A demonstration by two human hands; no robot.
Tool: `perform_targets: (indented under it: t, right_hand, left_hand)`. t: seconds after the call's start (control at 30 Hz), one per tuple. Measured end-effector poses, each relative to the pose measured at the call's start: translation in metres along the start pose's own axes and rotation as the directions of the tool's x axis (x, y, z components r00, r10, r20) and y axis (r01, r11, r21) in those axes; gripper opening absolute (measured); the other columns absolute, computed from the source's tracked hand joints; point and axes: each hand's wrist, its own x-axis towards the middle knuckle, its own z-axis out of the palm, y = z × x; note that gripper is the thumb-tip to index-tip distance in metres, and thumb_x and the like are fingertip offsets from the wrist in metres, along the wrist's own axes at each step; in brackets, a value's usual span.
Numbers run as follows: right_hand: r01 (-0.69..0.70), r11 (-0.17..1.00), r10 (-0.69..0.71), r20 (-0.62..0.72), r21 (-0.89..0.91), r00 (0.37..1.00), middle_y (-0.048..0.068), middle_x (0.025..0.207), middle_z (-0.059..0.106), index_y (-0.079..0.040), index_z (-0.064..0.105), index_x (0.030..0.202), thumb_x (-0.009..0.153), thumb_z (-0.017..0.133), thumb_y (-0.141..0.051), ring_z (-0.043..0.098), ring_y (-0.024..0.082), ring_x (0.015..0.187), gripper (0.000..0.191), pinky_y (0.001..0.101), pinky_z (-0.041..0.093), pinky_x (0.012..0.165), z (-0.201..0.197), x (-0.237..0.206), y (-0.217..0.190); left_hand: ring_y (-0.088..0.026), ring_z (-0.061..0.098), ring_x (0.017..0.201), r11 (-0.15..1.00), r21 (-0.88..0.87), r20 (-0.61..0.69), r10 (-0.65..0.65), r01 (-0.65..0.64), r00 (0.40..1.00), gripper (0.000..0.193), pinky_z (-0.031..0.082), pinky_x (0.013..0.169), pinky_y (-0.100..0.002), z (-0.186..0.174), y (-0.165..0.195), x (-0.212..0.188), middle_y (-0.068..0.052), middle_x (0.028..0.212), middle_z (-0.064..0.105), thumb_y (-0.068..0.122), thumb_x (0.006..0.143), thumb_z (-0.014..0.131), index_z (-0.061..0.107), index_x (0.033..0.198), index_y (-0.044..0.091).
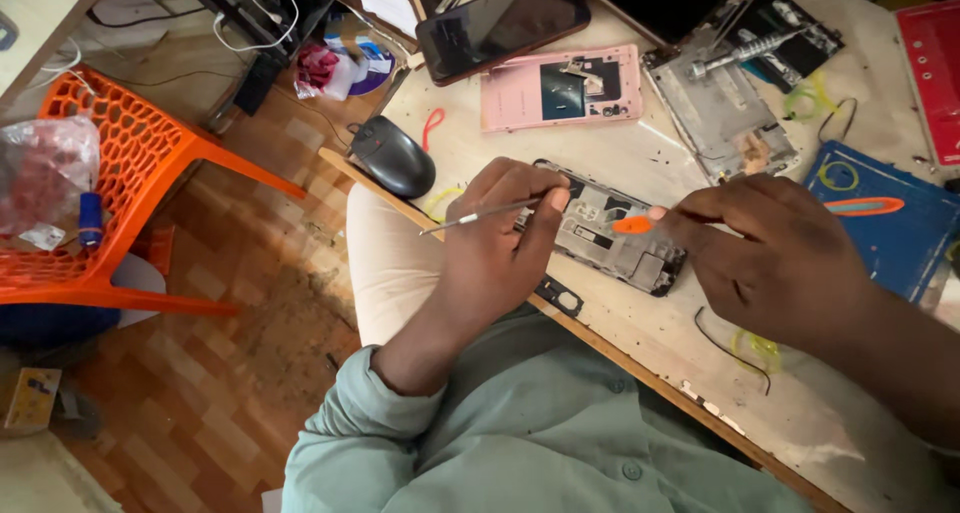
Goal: The person uses a screwdriver and a plastic pry tool to work on the internal components of a disassembled mobile phone. They repeatedly pry at and adjust parts within the phone's chassis while another person stands nearby.
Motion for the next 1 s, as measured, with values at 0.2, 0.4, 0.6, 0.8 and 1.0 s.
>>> perform_targets:
  t: [0.2,0.4,0.6,0.8,1.0]
  right_hand:
    - [0.004,0.997,-0.008,-0.057,-0.072,0.998,0.004,0.096,0.068,-0.01,0.075,0.111,0.081,0.078,-0.003,0.067,0.025,0.084,0.031,0.0395,0.053,0.077,-0.007,0.002,-0.007]
    - [0.101,0.995,-0.101,-0.07,0.002,0.992,0.004,0.096,0.069,-0.009,0.074,0.106,0.078,0.077,-0.002,0.066,0.026,0.082,0.029,0.0403,0.053,0.076,0.003,-0.001,-0.008]
    - [-0.029,0.996,0.024,-0.061,-0.085,0.998,0.006,0.096,0.069,-0.012,0.079,0.104,0.082,0.077,-0.005,0.068,0.027,0.089,0.023,0.0399,0.056,0.079,0.003,-0.003,0.002]
    - [-0.075,0.991,0.062,-0.118,-0.114,0.991,0.007,0.1,0.07,-0.008,0.078,0.108,0.088,0.078,-0.01,0.067,0.028,0.092,0.021,0.0411,0.055,0.08,0.0,-0.007,0.003]
    - [-0.03,0.983,0.023,-0.037,-0.183,0.999,0.007,0.097,0.07,-0.011,0.076,0.103,0.078,0.075,-0.009,0.068,0.028,0.092,0.026,0.0476,0.056,0.097,0.004,-0.005,0.001]
  left_hand:
    - [-0.026,0.072,0.083,1.0,0.013,0.006,0.017,-0.017,1.0,0.006,0.056,0.074,-0.034,-0.002,0.002,-0.005,-0.013,0.095,0.071,0.008,0.102,0.068,0.068,0.105,0.003]
    - [-0.027,0.071,0.083,0.998,-0.013,0.038,0.066,-0.065,0.997,0.008,0.055,0.074,-0.035,-0.002,-0.003,-0.006,-0.014,0.093,0.07,0.009,0.101,0.068,0.068,0.105,0.002]
    - [-0.028,0.07,0.081,0.997,-0.02,0.153,0.08,-0.078,0.985,0.006,0.054,0.072,-0.037,-0.003,-0.008,-0.005,-0.012,0.089,0.07,0.009,0.097,0.069,0.071,0.1,0.003]
    - [-0.032,0.071,0.086,0.997,0.0,0.197,0.073,-0.074,0.978,0.009,0.055,0.076,-0.039,-0.002,-0.011,-0.006,-0.014,0.094,0.072,0.011,0.096,0.069,0.07,0.098,0.003]
    - [-0.034,0.072,0.09,0.994,0.008,0.145,0.102,-0.105,0.984,0.01,0.057,0.079,-0.04,0.002,-0.014,-0.006,-0.015,0.098,0.072,0.013,0.096,0.07,0.07,0.098,0.003]
